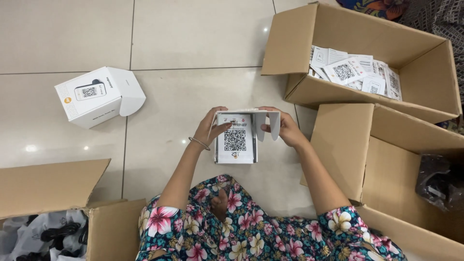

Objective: The person packs electronic devices and their instruction manuals into small white product boxes and then organizes these boxes and accessories into larger shipping containers.

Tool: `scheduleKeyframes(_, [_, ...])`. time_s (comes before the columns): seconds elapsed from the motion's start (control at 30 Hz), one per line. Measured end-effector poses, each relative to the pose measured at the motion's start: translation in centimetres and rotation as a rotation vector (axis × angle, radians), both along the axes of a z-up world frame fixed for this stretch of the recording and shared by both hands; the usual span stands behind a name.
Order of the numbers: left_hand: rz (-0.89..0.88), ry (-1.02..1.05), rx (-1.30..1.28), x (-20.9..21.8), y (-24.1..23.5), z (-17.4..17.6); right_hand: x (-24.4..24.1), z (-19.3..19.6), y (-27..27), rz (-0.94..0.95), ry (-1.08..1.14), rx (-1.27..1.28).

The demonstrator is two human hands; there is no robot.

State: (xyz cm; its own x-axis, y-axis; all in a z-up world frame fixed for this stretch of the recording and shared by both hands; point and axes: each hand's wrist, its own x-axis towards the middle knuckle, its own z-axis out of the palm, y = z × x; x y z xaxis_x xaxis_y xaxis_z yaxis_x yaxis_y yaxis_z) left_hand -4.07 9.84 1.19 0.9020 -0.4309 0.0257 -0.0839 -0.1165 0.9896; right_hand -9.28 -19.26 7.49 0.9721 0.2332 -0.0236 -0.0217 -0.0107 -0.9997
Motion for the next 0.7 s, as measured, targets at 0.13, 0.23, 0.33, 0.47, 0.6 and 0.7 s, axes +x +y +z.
scheduleKeyframes(0.13, [-0.007, -0.187, -0.007, -1.0, 0.8, 0.0, -1.3, 1.8, 1.5, 0.016, 0.032, -0.081])
scheduleKeyframes(0.23, [-0.048, -0.079, -0.065, -1.0, 1.1, 0.6, -1.3, 1.4, 1.5, 0.006, -0.059, -0.143])
scheduleKeyframes(0.33, [-0.041, -0.185, -0.016, -0.8, 1.1, 0.2, -1.2, 1.5, 1.7, -0.022, -0.050, -0.109])
scheduleKeyframes(0.47, [-0.048, -0.220, 0.000, -1.1, 1.0, 0.0, -1.8, 1.5, 1.9, -0.032, -0.091, -0.147])
scheduleKeyframes(0.6, [-0.018, -0.110, -0.009, -0.9, 0.4, -0.2, -1.4, 1.4, 1.9, -0.086, -0.058, -0.031])
scheduleKeyframes(0.7, [-0.024, -0.212, 0.046, -1.0, 0.6, 0.2, -1.6, 1.2, 1.1, -0.058, -0.002, -0.043])
